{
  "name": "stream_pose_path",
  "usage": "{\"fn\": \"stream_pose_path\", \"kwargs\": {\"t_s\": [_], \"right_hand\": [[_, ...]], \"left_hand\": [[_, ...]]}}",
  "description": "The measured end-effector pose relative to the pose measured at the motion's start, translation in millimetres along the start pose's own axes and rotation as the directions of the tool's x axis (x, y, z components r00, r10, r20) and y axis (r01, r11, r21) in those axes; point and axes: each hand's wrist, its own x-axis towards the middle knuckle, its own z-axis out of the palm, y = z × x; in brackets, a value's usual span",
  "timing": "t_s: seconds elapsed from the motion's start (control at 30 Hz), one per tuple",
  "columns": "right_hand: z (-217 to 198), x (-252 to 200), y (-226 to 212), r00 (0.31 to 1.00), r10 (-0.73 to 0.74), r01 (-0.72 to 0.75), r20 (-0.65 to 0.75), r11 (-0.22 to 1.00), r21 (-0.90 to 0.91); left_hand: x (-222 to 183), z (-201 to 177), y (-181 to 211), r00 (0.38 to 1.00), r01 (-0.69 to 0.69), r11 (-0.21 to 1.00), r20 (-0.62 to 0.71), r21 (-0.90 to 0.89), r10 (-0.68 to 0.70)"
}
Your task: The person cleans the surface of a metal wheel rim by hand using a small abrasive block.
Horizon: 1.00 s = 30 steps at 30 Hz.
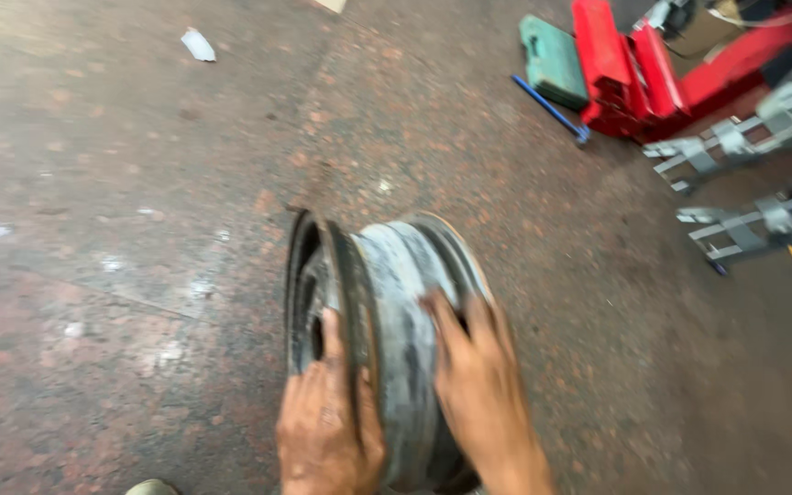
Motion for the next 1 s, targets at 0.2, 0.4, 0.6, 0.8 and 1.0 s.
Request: {"fn": "stream_pose_path", "kwargs": {"t_s": [0.2, 0.4, 0.6, 0.8, 1.0], "right_hand": [[-2.3, -22.3, -16.2, 0.994, -0.048, 0.045, -0.097, 0.998, -0.036], [12.4, 23.8, 12.9, 0.999, -0.042, 0.042, -0.001, 0.995, 0.085], [-7.4, -35.1, -10.0, 0.997, 0.012, -0.014, -0.072, 0.999, -0.034], [6.3, 8.8, -1.6, 0.998, -0.008, 0.005, -0.062, 0.999, -0.052], [4.0, -67.7, -19.3, 0.906, 0.301, -0.411, 0.297, 0.791, 0.454]], "left_hand": [[16.9, -4.3, -2.5, 0.993, 0.003, 1.0, 0.117, 0.014, -0.005], [-3.4, -2.8, -3.1, 0.994, 0.04, 0.999, 0.102, 0.021, -0.042], [-8.1, -1.1, -1.0, 0.998, -0.005, 0.999, 0.064, 0.042, 0.002], [-11.9, -5.9, -5.8, 0.991, -0.057, 0.998, 0.12, 0.031, 0.053], [-1.4, -6.2, 0.6, 0.962, 0.192, 0.979, 0.21, -0.062, -0.176]]}}
